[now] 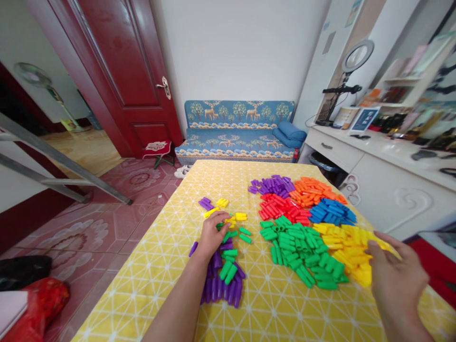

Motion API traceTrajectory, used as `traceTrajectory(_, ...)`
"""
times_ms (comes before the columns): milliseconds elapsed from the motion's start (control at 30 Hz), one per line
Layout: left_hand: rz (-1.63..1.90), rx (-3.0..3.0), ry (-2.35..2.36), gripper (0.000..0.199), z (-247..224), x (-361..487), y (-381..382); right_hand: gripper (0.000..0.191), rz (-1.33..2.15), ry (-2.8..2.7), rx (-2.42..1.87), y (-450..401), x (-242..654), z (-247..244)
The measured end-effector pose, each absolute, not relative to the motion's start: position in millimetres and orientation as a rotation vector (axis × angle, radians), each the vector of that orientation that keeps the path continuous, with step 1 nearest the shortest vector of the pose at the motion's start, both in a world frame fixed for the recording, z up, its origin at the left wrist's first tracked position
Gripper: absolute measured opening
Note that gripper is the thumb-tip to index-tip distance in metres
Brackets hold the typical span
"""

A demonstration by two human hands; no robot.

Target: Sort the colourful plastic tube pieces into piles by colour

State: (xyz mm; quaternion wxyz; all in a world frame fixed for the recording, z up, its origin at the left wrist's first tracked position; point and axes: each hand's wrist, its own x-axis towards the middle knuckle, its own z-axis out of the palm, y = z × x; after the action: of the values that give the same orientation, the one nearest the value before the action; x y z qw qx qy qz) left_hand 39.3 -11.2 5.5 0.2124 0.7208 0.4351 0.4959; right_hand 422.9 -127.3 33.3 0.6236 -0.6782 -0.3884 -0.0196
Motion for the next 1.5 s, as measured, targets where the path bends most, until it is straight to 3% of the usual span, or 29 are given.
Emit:
traceTrajectory(233, 1.356, 1.981, 1.241, 0.018, 7, 39, -13, 0.026, 0.426, -1.381, -1.311, -97, 265, 40)
traceTrajectory(433, 1.315, 2.033, 1.276, 0.019, 10, 38, -14, 0.056, 0.302, -1.722, -1.358, -63, 184, -6)
traceTrajectory(567, 1.431, 2.12, 1.562, 0.023, 7, 34, -12, 0.054, 0.229, -1.709, -1.439, -44, 178, -24)
traceTrajectory(733, 1.34, 2.041, 1.787, 0.045, -8, 32, -3, 0.046, 0.211, -1.737, -1.442, -35, 181, -23)
traceTrajectory(1133, 1.209, 2.074, 1.431, 0.041, 2, 33, -7, 0.053, 0.57, -1.565, -1.192, -34, 189, -25)
traceTrajectory(1333, 1.08, 2.189, 1.57, 0.055, 4, 33, -10, 0.042, 0.531, -1.526, -1.25, -33, 187, -22)
traceTrajectory(1500, 1.146, 2.025, 1.572, 0.041, 3, 33, -9, 0.034, 0.52, -1.546, -1.26, -33, 183, -19)
